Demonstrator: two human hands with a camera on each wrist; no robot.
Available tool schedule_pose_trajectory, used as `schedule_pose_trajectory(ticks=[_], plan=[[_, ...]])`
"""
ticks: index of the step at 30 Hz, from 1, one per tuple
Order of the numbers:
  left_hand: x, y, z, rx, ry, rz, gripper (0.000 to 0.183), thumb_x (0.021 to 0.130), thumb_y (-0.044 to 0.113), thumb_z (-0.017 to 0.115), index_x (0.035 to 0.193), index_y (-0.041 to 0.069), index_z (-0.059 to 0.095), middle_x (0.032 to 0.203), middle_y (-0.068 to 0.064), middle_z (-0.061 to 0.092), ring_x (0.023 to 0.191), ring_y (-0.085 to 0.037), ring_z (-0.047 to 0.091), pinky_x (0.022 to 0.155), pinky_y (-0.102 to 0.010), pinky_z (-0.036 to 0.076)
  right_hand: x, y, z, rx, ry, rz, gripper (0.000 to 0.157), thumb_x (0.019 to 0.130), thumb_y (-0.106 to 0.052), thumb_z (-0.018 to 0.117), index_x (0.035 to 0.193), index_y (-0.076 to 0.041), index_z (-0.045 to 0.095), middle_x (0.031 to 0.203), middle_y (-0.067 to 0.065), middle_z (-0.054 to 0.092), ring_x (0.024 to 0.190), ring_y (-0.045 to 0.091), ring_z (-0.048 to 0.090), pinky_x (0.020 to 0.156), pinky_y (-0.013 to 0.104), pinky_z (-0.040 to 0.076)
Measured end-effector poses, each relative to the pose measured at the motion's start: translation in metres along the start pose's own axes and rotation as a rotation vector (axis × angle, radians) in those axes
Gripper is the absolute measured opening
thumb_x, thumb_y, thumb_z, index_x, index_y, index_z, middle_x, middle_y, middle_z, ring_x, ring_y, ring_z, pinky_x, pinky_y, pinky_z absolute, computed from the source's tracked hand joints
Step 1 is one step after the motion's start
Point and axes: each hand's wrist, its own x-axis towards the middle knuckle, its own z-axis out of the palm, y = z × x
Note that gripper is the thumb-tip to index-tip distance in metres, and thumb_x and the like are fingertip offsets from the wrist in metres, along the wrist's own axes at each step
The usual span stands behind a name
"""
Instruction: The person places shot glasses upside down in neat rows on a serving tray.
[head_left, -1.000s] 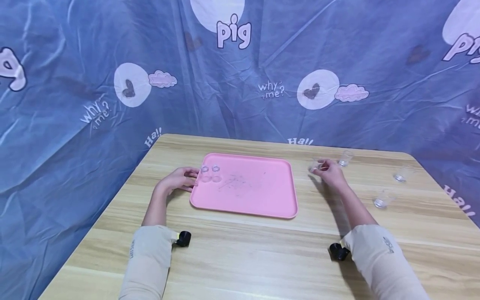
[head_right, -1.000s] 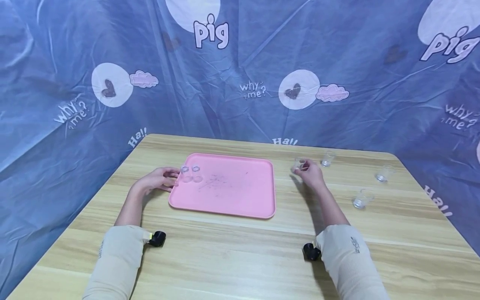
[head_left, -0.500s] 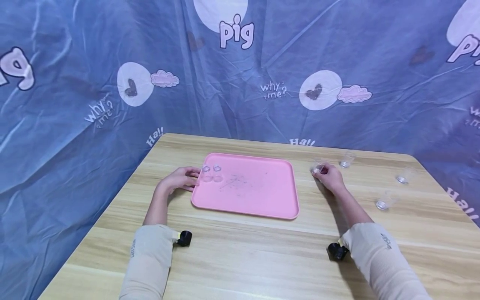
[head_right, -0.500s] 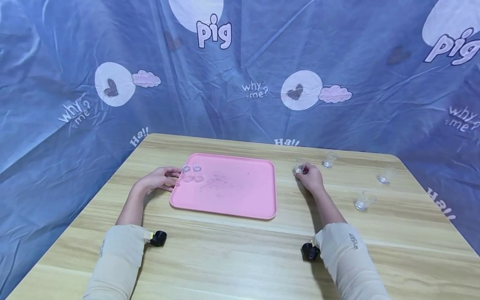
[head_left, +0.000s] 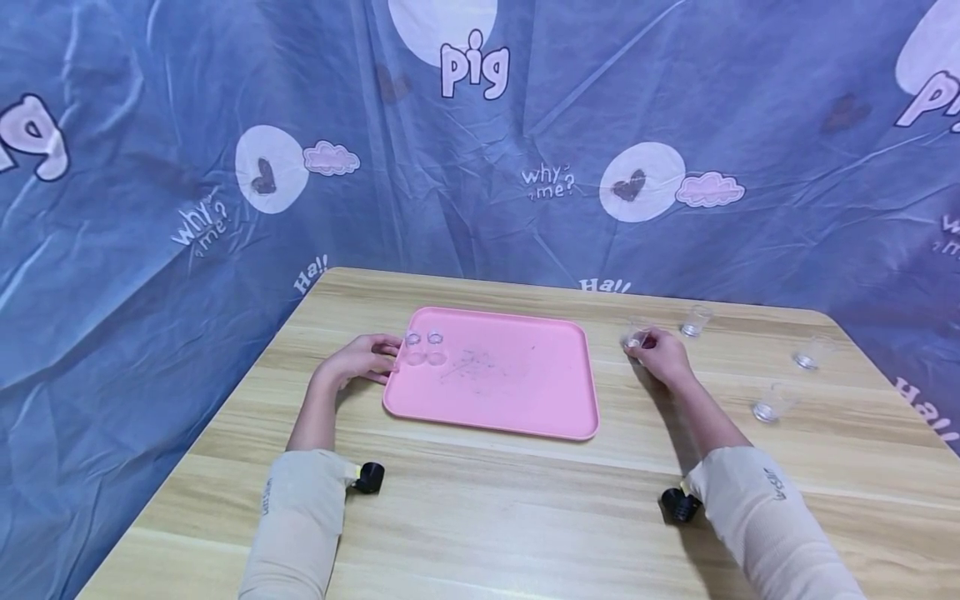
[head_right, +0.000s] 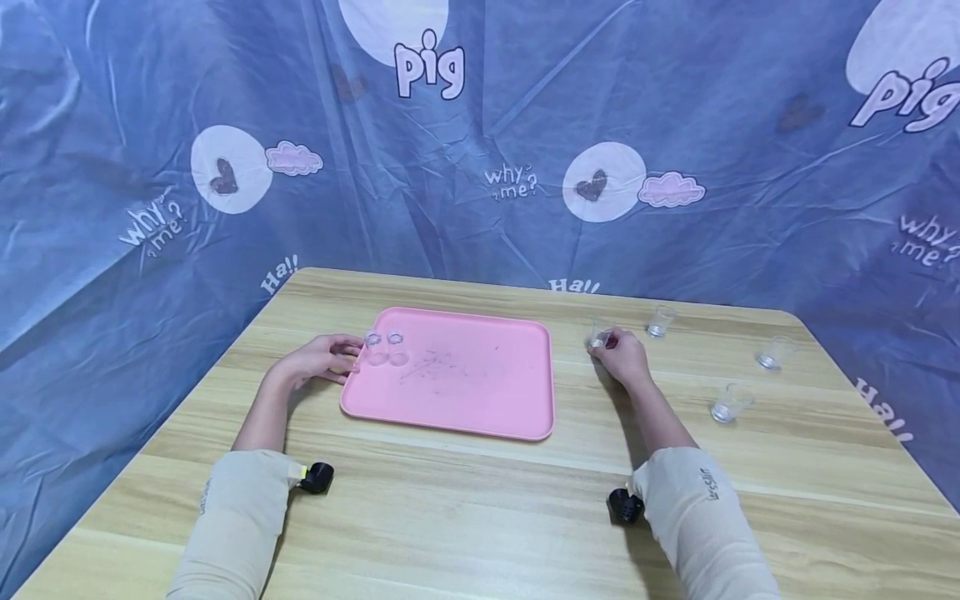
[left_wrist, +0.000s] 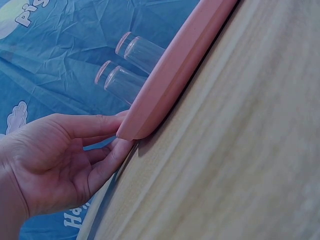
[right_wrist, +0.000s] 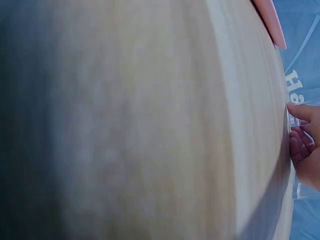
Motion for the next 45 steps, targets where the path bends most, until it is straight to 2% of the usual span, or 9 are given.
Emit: schedule_pose_trajectory(ticks=[5, 18, 26, 35, 38, 40, 42, 45], plan=[[0.001, -0.001, 0.000, 0.003, -0.002, 0.006, 0.050, 0.074, -0.007, 0.049, 0.121, -0.004, 0.031, 0.111, -0.021, 0.038, 0.078, -0.021, 0.052, 0.068, -0.034, 0.048, 0.000, -0.005, -0.004, 0.005, -0.019, -0.023, 0.023, 0.071, -0.015, 0.061, 0.085, 0.002, 0.053, 0.075, 0.014, 0.053, 0.068, 0.024, 0.047, 0.057, 0.029, 0.039], [0.002, -0.003, 0.000, -0.007, 0.009, 0.002, 0.052, 0.071, -0.007, 0.051, 0.120, -0.004, 0.032, 0.110, -0.021, 0.040, 0.076, -0.020, 0.053, 0.067, -0.035, 0.048, 0.003, -0.042, -0.003, -0.009, -0.018, -0.158, 0.023, 0.069, -0.013, 0.061, 0.086, 0.003, 0.057, 0.071, 0.013, 0.056, 0.064, 0.022, 0.049, 0.055, 0.027, 0.042], [0.002, -0.002, 0.000, -0.015, 0.010, 0.004, 0.052, 0.072, -0.007, 0.051, 0.121, -0.004, 0.032, 0.110, -0.021, 0.040, 0.076, -0.020, 0.053, 0.067, -0.034, 0.048, 0.002, -0.073, 0.004, 0.013, -0.036, -0.237, 0.023, 0.068, -0.011, 0.062, 0.086, 0.003, 0.057, 0.071, 0.014, 0.055, 0.065, 0.022, 0.050, 0.053, 0.028, 0.043], [0.002, -0.002, 0.000, -0.008, 0.011, -0.007, 0.053, 0.072, -0.007, 0.051, 0.121, -0.004, 0.032, 0.110, -0.021, 0.039, 0.079, -0.023, 0.053, 0.067, -0.034, 0.048, 0.000, -0.103, 0.017, 0.049, -0.084, -0.254, 0.033, 0.067, -0.013, 0.066, 0.093, 0.003, 0.057, 0.079, 0.014, 0.051, 0.071, 0.023, 0.049, 0.057, 0.029, 0.044], [0.002, -0.004, -0.001, 0.003, -0.007, 0.023, 0.053, 0.071, -0.004, 0.053, 0.120, -0.004, 0.033, 0.108, -0.019, 0.041, 0.080, -0.024, 0.052, 0.068, -0.035, 0.047, -0.001, -0.114, 0.022, 0.067, -0.099, -0.264, 0.033, 0.066, -0.013, 0.066, 0.093, 0.003, 0.057, 0.079, 0.014, 0.050, 0.071, 0.022, 0.049, 0.058, 0.029, 0.044], [0.004, -0.008, -0.004, -0.014, -0.040, 0.066, 0.053, 0.070, -0.002, 0.056, 0.119, -0.004, 0.035, 0.104, -0.017, 0.043, 0.079, -0.023, 0.053, 0.066, -0.035, 0.048, -0.002, -0.121, 0.025, 0.081, -0.111, -0.277, 0.032, 0.066, -0.012, 0.066, 0.093, 0.004, 0.057, 0.079, 0.014, 0.051, 0.071, 0.023, 0.049, 0.059, 0.029, 0.045], [0.004, -0.008, -0.004, -0.014, -0.051, 0.080, 0.053, 0.071, -0.001, 0.056, 0.119, -0.004, 0.035, 0.103, -0.017, 0.043, 0.079, -0.023, 0.053, 0.066, -0.035, 0.048, -0.003, -0.127, 0.028, 0.091, -0.123, -0.287, 0.032, 0.066, -0.011, 0.066, 0.093, 0.004, 0.056, 0.079, 0.013, 0.051, 0.071, 0.023, 0.049, 0.059, 0.029, 0.045], [0.002, -0.006, -0.003, -0.023, -0.045, 0.061, 0.052, 0.071, -0.003, 0.055, 0.119, -0.004, 0.035, 0.106, -0.019, 0.042, 0.080, -0.024, 0.052, 0.066, -0.034, 0.048, -0.004, -0.135, 0.034, 0.101, -0.133, -0.296, 0.035, 0.065, -0.012, 0.067, 0.095, 0.003, 0.056, 0.079, 0.012, 0.051, 0.072, 0.022, 0.049, 0.060, 0.029, 0.045]])
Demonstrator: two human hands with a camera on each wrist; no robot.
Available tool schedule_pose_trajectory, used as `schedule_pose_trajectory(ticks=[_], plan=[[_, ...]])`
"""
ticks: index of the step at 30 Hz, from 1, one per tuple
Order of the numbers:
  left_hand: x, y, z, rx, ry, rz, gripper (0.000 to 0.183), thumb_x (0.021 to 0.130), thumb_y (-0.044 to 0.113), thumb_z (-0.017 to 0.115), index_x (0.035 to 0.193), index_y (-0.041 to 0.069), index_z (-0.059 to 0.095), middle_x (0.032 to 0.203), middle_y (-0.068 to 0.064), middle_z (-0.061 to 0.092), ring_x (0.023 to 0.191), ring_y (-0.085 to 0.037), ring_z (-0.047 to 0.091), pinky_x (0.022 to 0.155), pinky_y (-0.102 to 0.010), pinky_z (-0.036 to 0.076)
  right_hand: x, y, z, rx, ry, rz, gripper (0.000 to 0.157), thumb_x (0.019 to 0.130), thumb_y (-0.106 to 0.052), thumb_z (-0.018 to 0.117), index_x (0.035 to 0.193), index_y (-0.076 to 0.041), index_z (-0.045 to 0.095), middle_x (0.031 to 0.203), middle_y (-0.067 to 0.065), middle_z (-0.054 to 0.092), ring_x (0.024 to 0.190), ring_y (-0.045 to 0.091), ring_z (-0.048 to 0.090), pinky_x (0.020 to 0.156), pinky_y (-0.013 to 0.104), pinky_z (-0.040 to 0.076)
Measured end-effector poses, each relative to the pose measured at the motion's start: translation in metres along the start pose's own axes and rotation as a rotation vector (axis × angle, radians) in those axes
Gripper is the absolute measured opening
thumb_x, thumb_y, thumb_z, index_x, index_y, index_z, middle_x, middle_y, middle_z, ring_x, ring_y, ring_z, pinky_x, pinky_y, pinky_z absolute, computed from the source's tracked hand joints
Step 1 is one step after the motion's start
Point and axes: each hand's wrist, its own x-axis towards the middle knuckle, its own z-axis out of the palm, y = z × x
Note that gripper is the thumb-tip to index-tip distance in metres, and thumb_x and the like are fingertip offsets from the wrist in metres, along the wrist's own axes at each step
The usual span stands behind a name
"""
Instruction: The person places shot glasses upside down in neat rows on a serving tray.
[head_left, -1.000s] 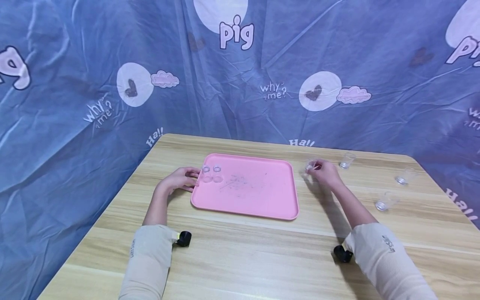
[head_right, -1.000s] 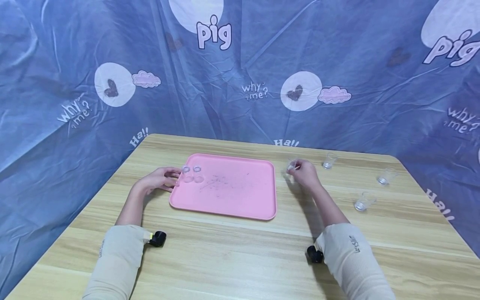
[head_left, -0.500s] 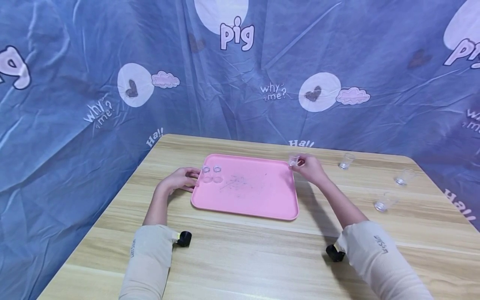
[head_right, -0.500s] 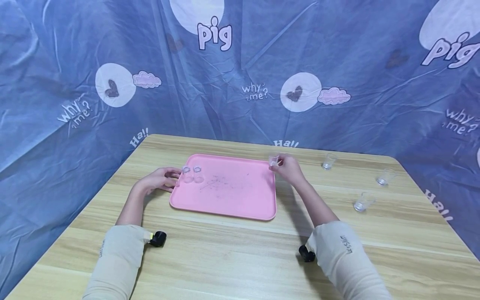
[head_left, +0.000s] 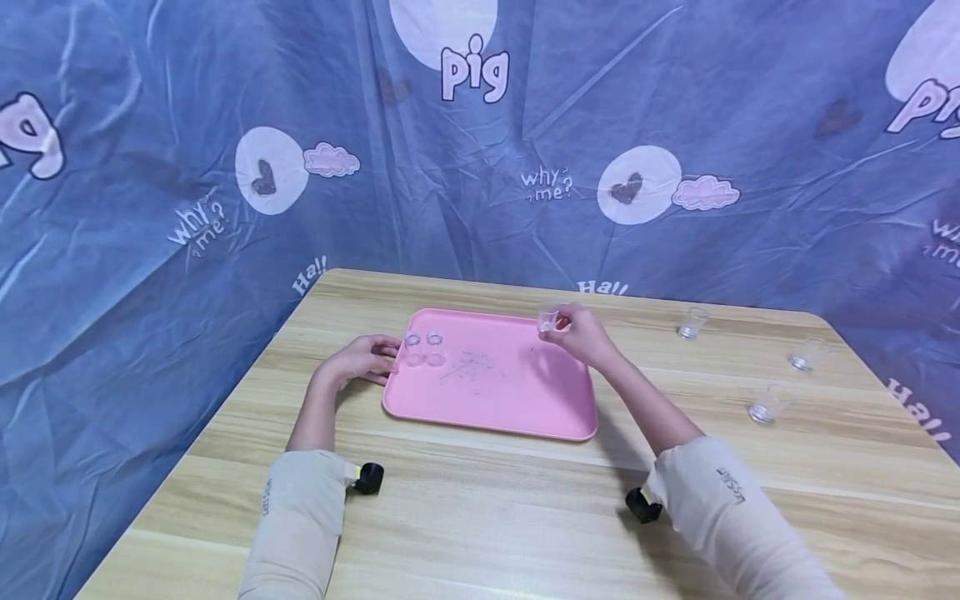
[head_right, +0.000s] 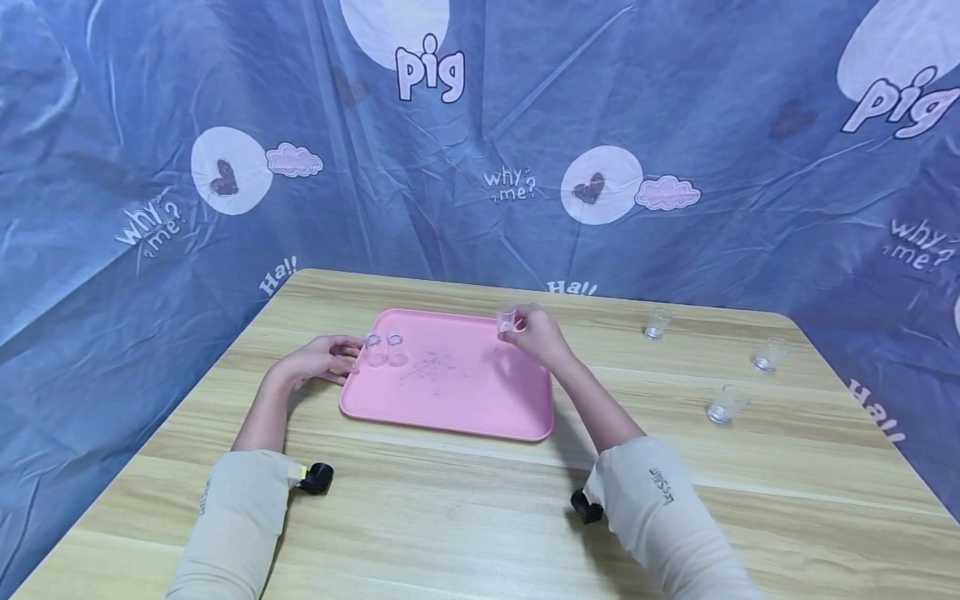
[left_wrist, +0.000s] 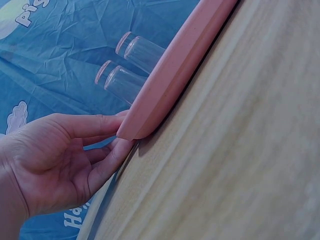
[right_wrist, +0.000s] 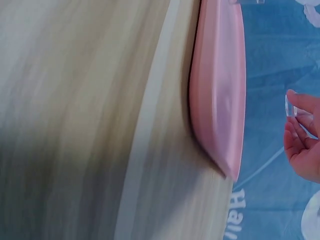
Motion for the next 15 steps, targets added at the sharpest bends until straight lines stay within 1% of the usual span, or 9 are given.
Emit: schedule_pose_trajectory(ticks=[1, 2, 8, 12, 15], plan=[[-0.003, 0.004, 0.003, 0.013, 0.022, -0.029, 0.052, 0.071, -0.004, 0.053, 0.120, -0.005, 0.032, 0.108, -0.021, 0.040, 0.081, -0.024, 0.052, 0.069, -0.035, 0.047, 0.001, -0.002, 0.002, 0.005, -0.003, -0.004, 0.036, 0.066, -0.012, 0.067, 0.096, 0.003, 0.056, 0.079, 0.012, 0.051, 0.073, 0.022, 0.049, 0.061, 0.029, 0.045], [-0.004, 0.007, 0.004, 0.014, 0.030, -0.043, 0.052, 0.072, -0.006, 0.052, 0.120, -0.005, 0.032, 0.109, -0.021, 0.039, 0.081, -0.024, 0.051, 0.069, -0.035, 0.047, 0.001, -0.004, 0.005, 0.008, -0.005, -0.006, 0.036, 0.065, -0.012, 0.067, 0.096, 0.003, 0.056, 0.080, 0.011, 0.051, 0.073, 0.022, 0.049, 0.061, 0.028, 0.045], [-0.015, 0.022, 0.012, 0.024, 0.043, -0.071, 0.051, 0.074, -0.009, 0.047, 0.121, -0.007, 0.029, 0.112, -0.024, 0.036, 0.080, -0.024, 0.051, 0.068, -0.034, 0.048, 0.005, -0.017, 0.018, 0.013, -0.025, -0.030, 0.036, 0.065, -0.015, 0.067, 0.096, 0.001, 0.057, 0.079, 0.009, 0.052, 0.073, 0.020, 0.049, 0.060, 0.027, 0.044], [-0.014, 0.022, 0.012, 0.026, 0.052, -0.077, 0.050, 0.074, -0.009, 0.047, 0.121, -0.006, 0.030, 0.111, -0.023, 0.037, 0.081, -0.024, 0.052, 0.068, -0.035, 0.047, 0.007, -0.025, 0.026, -0.014, -0.033, -0.048, 0.035, 0.065, -0.018, 0.067, 0.094, -0.002, 0.058, 0.079, 0.006, 0.053, 0.073, 0.020, 0.050, 0.059, 0.027, 0.043], [-0.010, 0.017, 0.008, 0.023, 0.052, -0.073, 0.050, 0.074, -0.008, 0.048, 0.121, -0.006, 0.031, 0.111, -0.022, 0.038, 0.079, -0.023, 0.052, 0.067, -0.034, 0.048, 0.009, -0.031, 0.032, -0.006, -0.049, -0.066, 0.032, 0.065, -0.019, 0.067, 0.092, -0.004, 0.058, 0.078, 0.005, 0.054, 0.074, 0.020, 0.050, 0.060, 0.027, 0.043]])
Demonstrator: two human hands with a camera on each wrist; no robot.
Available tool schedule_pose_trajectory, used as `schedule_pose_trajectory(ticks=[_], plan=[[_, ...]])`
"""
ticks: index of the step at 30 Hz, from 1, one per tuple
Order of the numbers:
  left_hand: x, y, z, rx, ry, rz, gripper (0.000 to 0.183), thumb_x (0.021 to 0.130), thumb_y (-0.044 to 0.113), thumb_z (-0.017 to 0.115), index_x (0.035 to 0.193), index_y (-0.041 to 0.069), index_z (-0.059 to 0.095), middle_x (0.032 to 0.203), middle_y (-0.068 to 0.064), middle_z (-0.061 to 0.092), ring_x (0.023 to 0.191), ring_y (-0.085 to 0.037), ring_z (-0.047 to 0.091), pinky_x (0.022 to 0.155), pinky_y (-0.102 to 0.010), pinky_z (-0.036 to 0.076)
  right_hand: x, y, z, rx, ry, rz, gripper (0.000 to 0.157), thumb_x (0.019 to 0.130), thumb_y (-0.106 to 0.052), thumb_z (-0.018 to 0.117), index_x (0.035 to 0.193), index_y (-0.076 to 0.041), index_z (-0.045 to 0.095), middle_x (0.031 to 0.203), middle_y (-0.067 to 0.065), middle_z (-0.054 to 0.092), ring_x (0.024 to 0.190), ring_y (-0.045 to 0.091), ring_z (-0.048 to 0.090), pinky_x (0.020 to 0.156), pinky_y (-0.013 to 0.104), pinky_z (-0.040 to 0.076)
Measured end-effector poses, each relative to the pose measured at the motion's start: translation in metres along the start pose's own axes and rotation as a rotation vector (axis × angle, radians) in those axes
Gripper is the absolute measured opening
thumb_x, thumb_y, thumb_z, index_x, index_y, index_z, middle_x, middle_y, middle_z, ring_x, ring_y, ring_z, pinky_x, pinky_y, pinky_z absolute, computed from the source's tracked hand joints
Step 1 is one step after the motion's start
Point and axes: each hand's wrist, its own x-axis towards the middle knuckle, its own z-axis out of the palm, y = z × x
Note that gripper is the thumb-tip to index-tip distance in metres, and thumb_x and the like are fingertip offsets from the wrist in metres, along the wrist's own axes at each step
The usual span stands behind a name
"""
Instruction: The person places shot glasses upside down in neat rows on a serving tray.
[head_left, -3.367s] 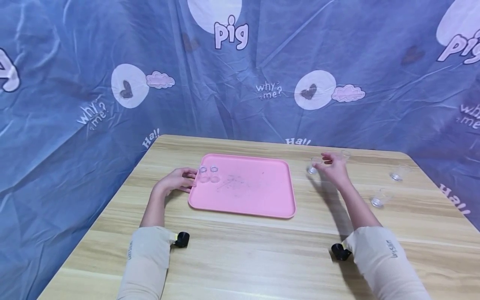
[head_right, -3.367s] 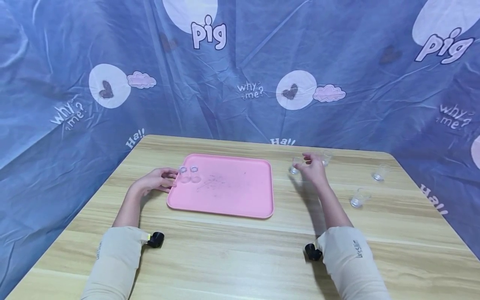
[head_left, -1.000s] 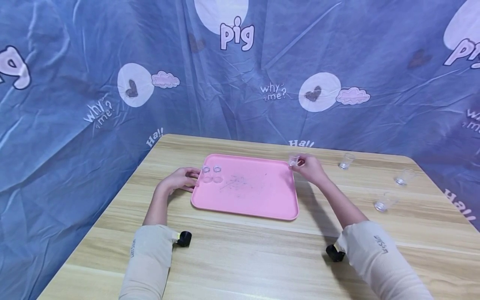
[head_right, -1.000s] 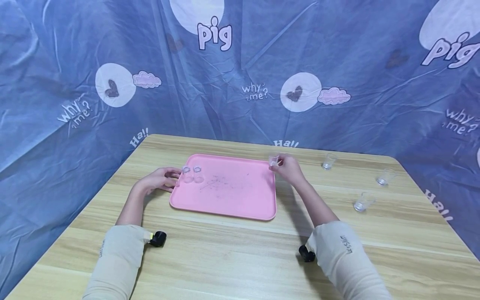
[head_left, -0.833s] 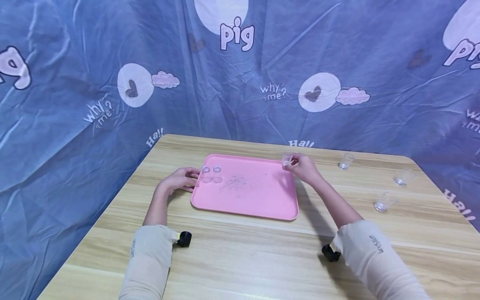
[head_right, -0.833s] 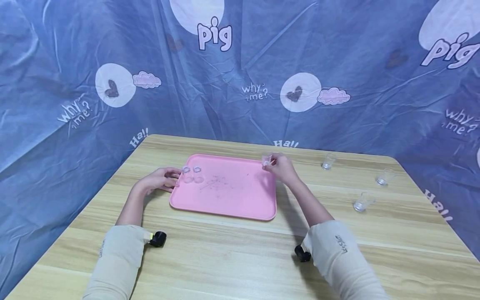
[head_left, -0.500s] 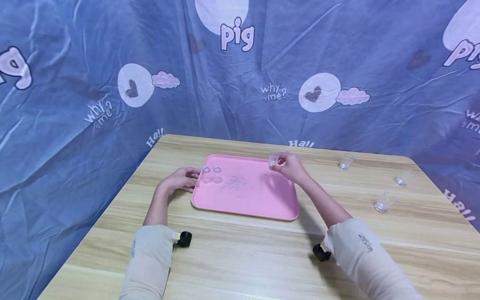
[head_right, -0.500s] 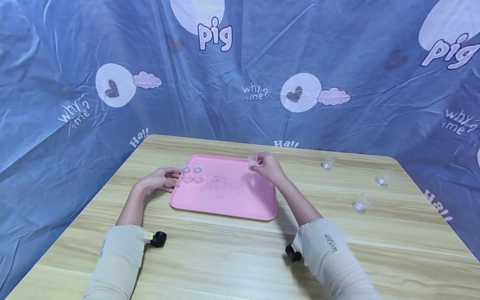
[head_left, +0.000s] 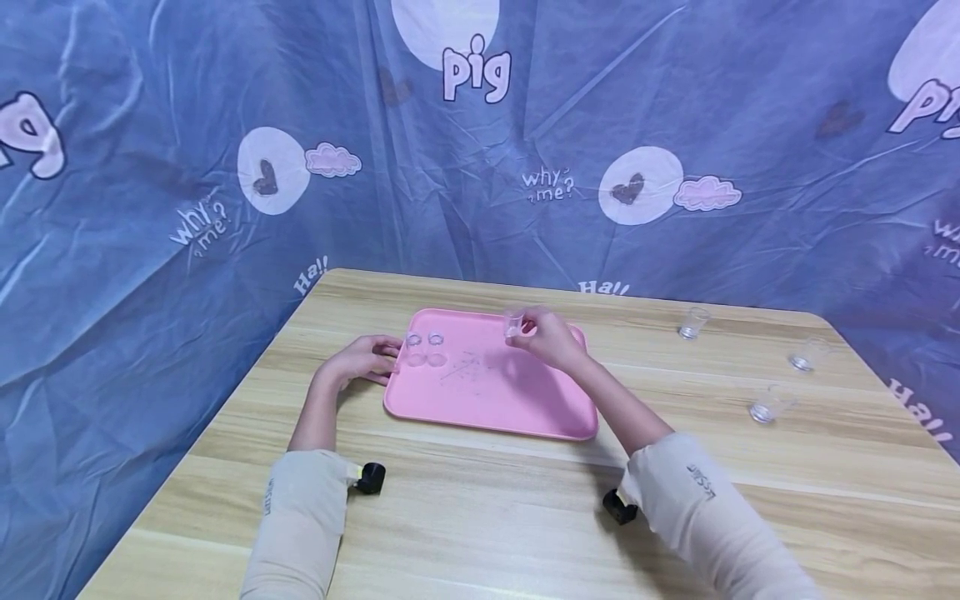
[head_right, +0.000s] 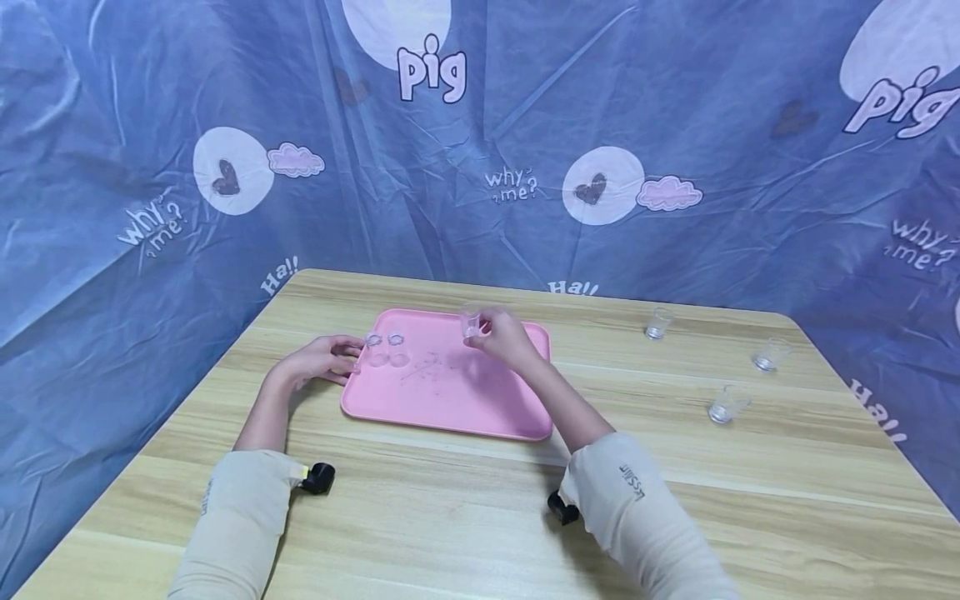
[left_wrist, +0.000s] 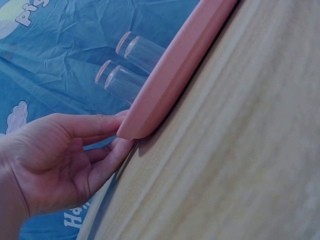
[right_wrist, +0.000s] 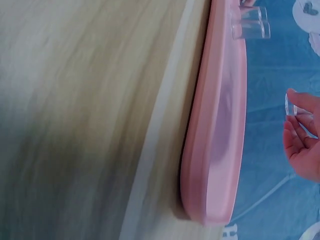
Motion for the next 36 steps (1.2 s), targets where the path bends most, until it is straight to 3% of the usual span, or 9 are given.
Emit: schedule_pose_trajectory(ticks=[6, 14, 22, 36], plan=[[0.009, -0.011, -0.004, 0.001, 0.009, 0.009, 0.051, 0.073, -0.007, 0.050, 0.121, -0.003, 0.032, 0.110, -0.020, 0.039, 0.076, -0.020, 0.053, 0.066, -0.034, 0.048, 0.005, -0.011, 0.012, 0.055, -0.025, -0.026, 0.026, 0.065, -0.015, 0.067, 0.086, -0.004, 0.058, 0.076, 0.005, 0.055, 0.073, 0.018, 0.050, 0.059, 0.025, 0.044], [0.011, -0.013, -0.004, -0.007, 0.008, 0.008, 0.051, 0.073, -0.006, 0.051, 0.121, -0.002, 0.033, 0.110, -0.019, 0.040, 0.077, -0.020, 0.053, 0.067, -0.034, 0.048, 0.006, -0.021, 0.025, 0.091, -0.071, -0.025, 0.021, 0.065, -0.011, 0.067, 0.083, -0.004, 0.058, 0.071, 0.003, 0.056, 0.069, 0.015, 0.050, 0.058, 0.022, 0.044], [0.012, -0.013, -0.003, -0.004, 0.003, 0.007, 0.050, 0.074, -0.006, 0.049, 0.121, -0.003, 0.033, 0.111, -0.020, 0.040, 0.077, -0.021, 0.053, 0.067, -0.034, 0.048, 0.004, -0.021, 0.030, 0.081, -0.077, -0.032, 0.018, 0.065, -0.010, 0.067, 0.080, -0.005, 0.058, 0.067, 0.002, 0.053, 0.063, 0.014, 0.047, 0.051, 0.022, 0.042], [0.011, -0.011, -0.004, 0.002, 0.009, 0.002, 0.051, 0.074, -0.006, 0.050, 0.121, -0.003, 0.032, 0.111, -0.020, 0.039, 0.078, -0.021, 0.053, 0.067, -0.033, 0.048, 0.003, -0.018, 0.029, 0.014, -0.088, -0.013, 0.021, 0.065, -0.010, 0.066, 0.084, -0.004, 0.061, 0.078, 0.003, 0.054, 0.064, 0.013, 0.046, 0.054, 0.022, 0.041]])
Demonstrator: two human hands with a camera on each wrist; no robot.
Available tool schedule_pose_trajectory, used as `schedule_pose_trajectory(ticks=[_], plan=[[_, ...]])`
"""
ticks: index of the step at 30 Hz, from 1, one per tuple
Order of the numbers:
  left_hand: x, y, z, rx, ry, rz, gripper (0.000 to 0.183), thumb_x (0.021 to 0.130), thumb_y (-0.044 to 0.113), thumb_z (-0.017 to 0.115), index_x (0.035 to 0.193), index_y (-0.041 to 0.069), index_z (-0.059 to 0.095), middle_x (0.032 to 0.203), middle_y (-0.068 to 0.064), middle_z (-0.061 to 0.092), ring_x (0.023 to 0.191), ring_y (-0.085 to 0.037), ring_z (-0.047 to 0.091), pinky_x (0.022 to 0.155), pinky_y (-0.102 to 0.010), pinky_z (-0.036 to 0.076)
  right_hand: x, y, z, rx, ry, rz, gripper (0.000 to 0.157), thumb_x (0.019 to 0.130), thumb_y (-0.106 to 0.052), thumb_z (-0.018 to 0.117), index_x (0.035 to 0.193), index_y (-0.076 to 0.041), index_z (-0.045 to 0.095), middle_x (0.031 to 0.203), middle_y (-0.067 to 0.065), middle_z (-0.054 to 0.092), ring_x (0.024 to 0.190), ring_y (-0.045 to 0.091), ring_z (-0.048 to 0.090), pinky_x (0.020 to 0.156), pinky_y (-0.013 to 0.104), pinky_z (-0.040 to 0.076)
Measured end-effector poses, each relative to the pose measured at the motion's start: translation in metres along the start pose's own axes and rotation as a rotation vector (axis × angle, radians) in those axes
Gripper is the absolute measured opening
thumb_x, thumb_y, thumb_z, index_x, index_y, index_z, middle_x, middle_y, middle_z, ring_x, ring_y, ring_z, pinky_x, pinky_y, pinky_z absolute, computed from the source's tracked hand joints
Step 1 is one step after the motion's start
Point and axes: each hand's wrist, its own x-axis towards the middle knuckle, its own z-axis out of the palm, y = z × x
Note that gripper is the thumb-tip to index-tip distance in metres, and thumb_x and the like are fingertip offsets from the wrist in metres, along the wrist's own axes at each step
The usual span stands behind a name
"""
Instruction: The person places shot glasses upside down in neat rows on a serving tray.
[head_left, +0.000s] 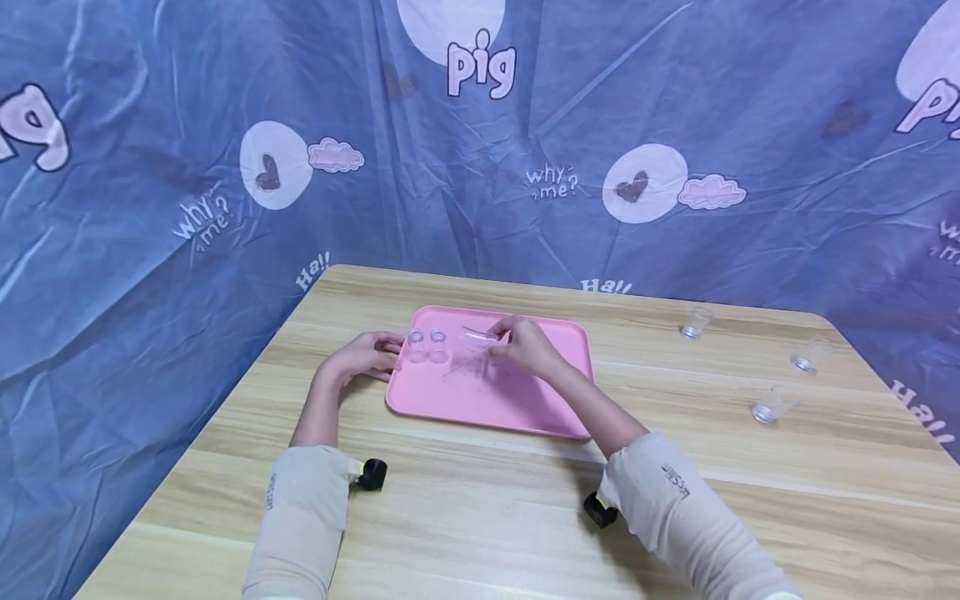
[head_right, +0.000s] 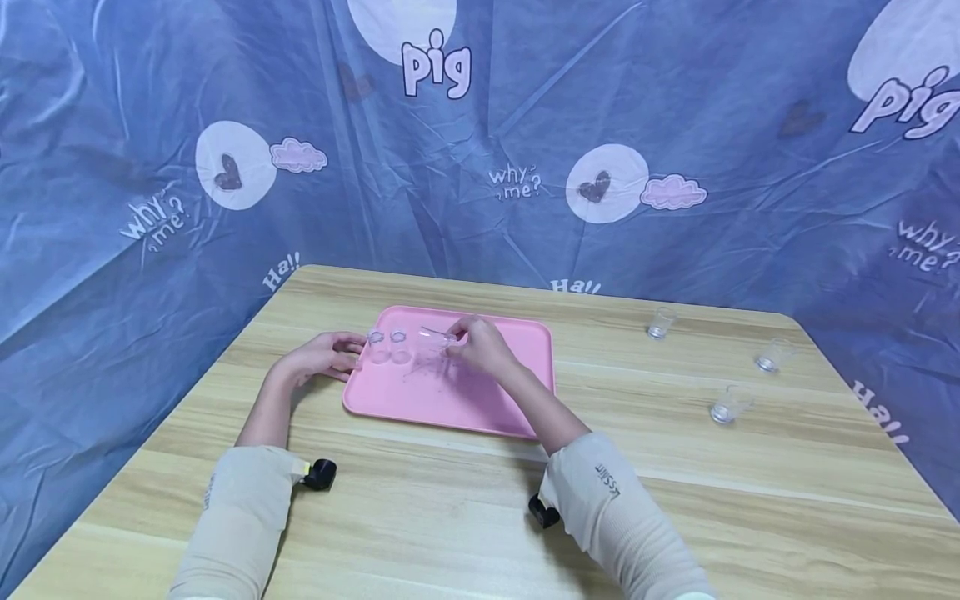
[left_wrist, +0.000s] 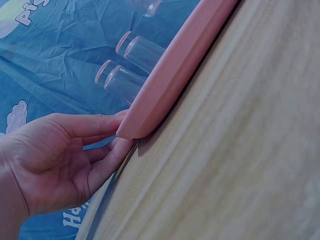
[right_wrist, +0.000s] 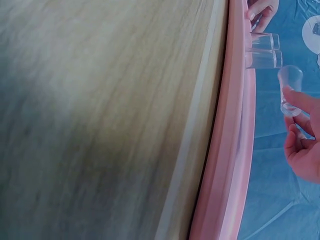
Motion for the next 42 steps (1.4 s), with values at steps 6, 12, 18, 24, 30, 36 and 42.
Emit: schedule_pose_trajectory(ticks=[6, 12, 18, 24, 30, 36, 42], plan=[[0.000, 0.000, -0.001, -0.012, -0.004, 0.003, 0.050, 0.074, -0.007, 0.050, 0.120, -0.003, 0.033, 0.110, -0.020, 0.040, 0.078, -0.021, 0.053, 0.067, -0.034, 0.048, 0.003, 0.000, 0.002, 0.026, 0.011, -0.006, 0.018, 0.066, -0.012, 0.067, 0.081, -0.005, 0.060, 0.073, 0.003, 0.054, 0.066, 0.014, 0.050, 0.055, 0.021, 0.043], [0.000, 0.000, -0.002, -0.010, -0.008, 0.006, 0.050, 0.074, -0.007, 0.049, 0.121, -0.004, 0.031, 0.109, -0.021, 0.039, 0.078, -0.022, 0.053, 0.067, -0.034, 0.048, 0.005, -0.002, 0.004, 0.087, 0.025, -0.038, 0.020, 0.067, -0.011, 0.066, 0.084, -0.002, 0.059, 0.071, 0.001, 0.055, 0.065, 0.015, 0.051, 0.056, 0.021, 0.044], [0.001, -0.001, -0.002, -0.013, 0.002, -0.003, 0.049, 0.074, -0.007, 0.049, 0.120, -0.003, 0.033, 0.109, -0.020, 0.040, 0.078, -0.021, 0.053, 0.067, -0.034, 0.048, 0.008, -0.002, 0.007, 0.111, 0.072, -0.023, 0.020, 0.065, -0.006, 0.067, 0.082, -0.004, 0.057, 0.074, 0.003, 0.055, 0.068, 0.013, 0.050, 0.060, 0.021, 0.044], [0.001, -0.001, -0.002, -0.003, 0.000, -0.003, 0.050, 0.074, -0.006, 0.050, 0.121, -0.002, 0.032, 0.110, -0.020, 0.039, 0.078, -0.021, 0.053, 0.067, -0.033, 0.048, 0.012, -0.004, 0.012, 0.149, 0.093, 0.033, 0.021, 0.065, -0.013, 0.068, 0.083, -0.006, 0.060, 0.074, 0.003, 0.055, 0.068, 0.013, 0.048, 0.059, 0.022, 0.042], [0.001, -0.002, -0.002, -0.002, 0.002, -0.002, 0.051, 0.073, -0.006, 0.051, 0.121, -0.002, 0.032, 0.110, -0.019, 0.039, 0.078, -0.021, 0.053, 0.067, -0.033, 0.048, 0.018, -0.011, 0.019, 0.308, 0.087, 0.090, 0.024, 0.065, -0.009, 0.068, 0.088, -0.005, 0.062, 0.073, 0.004, 0.055, 0.066, 0.015, 0.046, 0.055, 0.022, 0.041], [0.000, -0.001, -0.001, -0.011, -0.006, 0.004, 0.051, 0.074, -0.006, 0.050, 0.121, -0.003, 0.032, 0.111, -0.020, 0.039, 0.078, -0.021, 0.053, 0.067, -0.033, 0.048, 0.021, -0.015, 0.028, 0.407, 0.060, 0.157, 0.026, 0.065, -0.005, 0.067, 0.091, -0.004, 0.061, 0.072, 0.005, 0.053, 0.064, 0.015, 0.045, 0.051, 0.021, 0.039], [-0.001, 0.000, 0.000, -0.007, -0.010, 0.009, 0.051, 0.074, -0.007, 0.049, 0.121, -0.004, 0.031, 0.111, -0.021, 0.038, 0.078, -0.021, 0.053, 0.067, -0.034, 0.048, 0.025, -0.014, 0.036, 0.420, 0.058, 0.165, 0.027, 0.065, -0.002, 0.065, 0.092, -0.004, 0.061, 0.074, 0.004, 0.055, 0.065, 0.014, 0.046, 0.051, 0.020, 0.040]])
